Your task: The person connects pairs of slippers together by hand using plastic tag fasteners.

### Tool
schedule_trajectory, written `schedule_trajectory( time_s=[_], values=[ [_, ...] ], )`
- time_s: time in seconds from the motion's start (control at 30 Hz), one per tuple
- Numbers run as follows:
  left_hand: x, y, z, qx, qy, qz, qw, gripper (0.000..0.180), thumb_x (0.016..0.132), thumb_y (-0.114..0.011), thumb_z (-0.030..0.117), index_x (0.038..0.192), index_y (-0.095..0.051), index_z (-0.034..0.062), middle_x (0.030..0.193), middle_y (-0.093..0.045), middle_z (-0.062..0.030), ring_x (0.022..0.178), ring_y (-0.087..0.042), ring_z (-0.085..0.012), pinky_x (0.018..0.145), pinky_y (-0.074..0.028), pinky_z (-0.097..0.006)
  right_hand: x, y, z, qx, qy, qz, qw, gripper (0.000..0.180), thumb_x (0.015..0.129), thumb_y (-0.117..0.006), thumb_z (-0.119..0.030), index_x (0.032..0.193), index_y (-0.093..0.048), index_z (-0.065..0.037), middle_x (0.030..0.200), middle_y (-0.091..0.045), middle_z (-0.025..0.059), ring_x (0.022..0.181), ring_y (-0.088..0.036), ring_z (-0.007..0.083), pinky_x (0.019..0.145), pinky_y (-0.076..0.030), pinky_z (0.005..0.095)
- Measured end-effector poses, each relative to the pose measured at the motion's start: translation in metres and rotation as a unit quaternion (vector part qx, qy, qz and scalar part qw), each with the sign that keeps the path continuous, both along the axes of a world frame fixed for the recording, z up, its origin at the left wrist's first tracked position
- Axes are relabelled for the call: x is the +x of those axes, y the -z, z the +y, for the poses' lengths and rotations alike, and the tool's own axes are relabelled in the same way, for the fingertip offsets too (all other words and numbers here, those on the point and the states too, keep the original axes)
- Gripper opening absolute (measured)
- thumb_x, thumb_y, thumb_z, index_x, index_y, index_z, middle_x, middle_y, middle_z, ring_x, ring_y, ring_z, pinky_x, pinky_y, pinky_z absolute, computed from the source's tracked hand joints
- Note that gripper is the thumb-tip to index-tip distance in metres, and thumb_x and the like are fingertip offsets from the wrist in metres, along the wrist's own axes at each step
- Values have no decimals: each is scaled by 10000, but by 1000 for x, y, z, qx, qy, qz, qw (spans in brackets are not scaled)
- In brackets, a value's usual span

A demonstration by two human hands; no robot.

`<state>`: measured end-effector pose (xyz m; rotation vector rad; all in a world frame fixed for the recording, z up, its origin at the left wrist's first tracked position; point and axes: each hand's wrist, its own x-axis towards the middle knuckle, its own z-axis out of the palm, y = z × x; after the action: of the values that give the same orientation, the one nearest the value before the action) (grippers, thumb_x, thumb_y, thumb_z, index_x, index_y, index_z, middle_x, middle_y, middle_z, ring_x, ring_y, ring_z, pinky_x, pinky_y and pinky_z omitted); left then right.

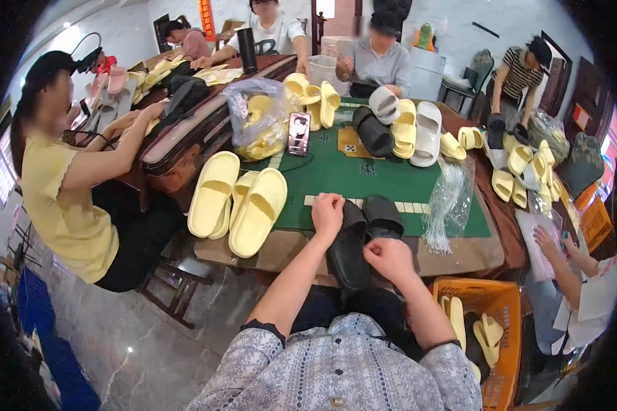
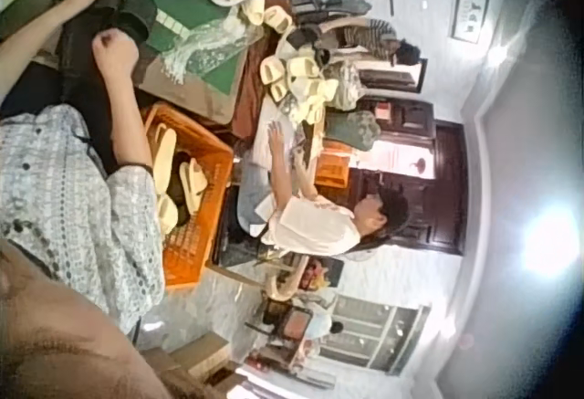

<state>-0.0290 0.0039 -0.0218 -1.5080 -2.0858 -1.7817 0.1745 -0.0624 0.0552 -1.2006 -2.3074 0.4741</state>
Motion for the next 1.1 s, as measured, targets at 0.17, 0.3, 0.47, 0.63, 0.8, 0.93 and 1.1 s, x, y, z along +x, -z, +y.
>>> schedule_trajectory(
  time_s=[0.17,0.3,0.47,0.63,0.8,0.93,1.1],
  values=[
    [-7,3,-10,0,-15,-10,1000,117,809,-645,152,816,-639,35,830,-579,-136,790,-580,-318,704,-470,-413,66,-24,-16,-17,35,6,999,170,750,-660,-248,786,-704,-88,686,-669,92,640,-659,253,607,-513,353],
    [3,3,-3,-7,-7,-15,1000,88,808,-631,148,793,-624,61,835,-575,-120,813,-578,-335,708,-470,-440,120,-36,-18,-109,105,125,980,176,777,-664,-151,791,-659,25,609,-610,58,575,-568,97,555,-447,264],
    [0,7,-6,9,-20,15,1000,112,812,-640,154,814,-631,42,849,-575,-123,804,-584,-321,707,-480,-414,131,-45,-16,-131,78,232,961,132,831,-652,-92,802,-649,36,667,-595,-20,604,-515,38,550,-402,206],
    [2,7,-6,-1,-20,2,1000,99,802,-640,152,795,-623,55,847,-576,-117,810,-581,-329,703,-473,-436,138,-57,-13,-129,79,313,938,93,835,-653,-79,815,-655,12,693,-616,-1,625,-538,46,578,-410,195],
    [-4,6,-3,-14,-31,12,999,79,797,-630,146,775,-614,71,848,-578,-113,833,-570,-343,709,-465,-457,130,-46,4,-110,45,419,900,57,856,-636,-72,825,-644,-24,755,-638,21,650,-553,71,579,-409,201],
    [0,0,0,16,-41,45,998,52,789,-607,117,749,-613,84,837,-566,-136,743,-582,-363,652,-466,-483,97,-42,3,-208,-39,594,776,53,921,-572,-129,910,-561,-78,822,-621,35,640,-529,79,520,-406,211],
    [1,-7,-1,3,-6,125,992,52,800,-607,121,796,-610,70,859,-575,-122,829,-563,-342,724,-470,-435,69,-24,14,-294,30,412,862,113,889,-607,-174,850,-604,-67,649,-581,9,526,-505,75,453,-356,196]
  ],
)
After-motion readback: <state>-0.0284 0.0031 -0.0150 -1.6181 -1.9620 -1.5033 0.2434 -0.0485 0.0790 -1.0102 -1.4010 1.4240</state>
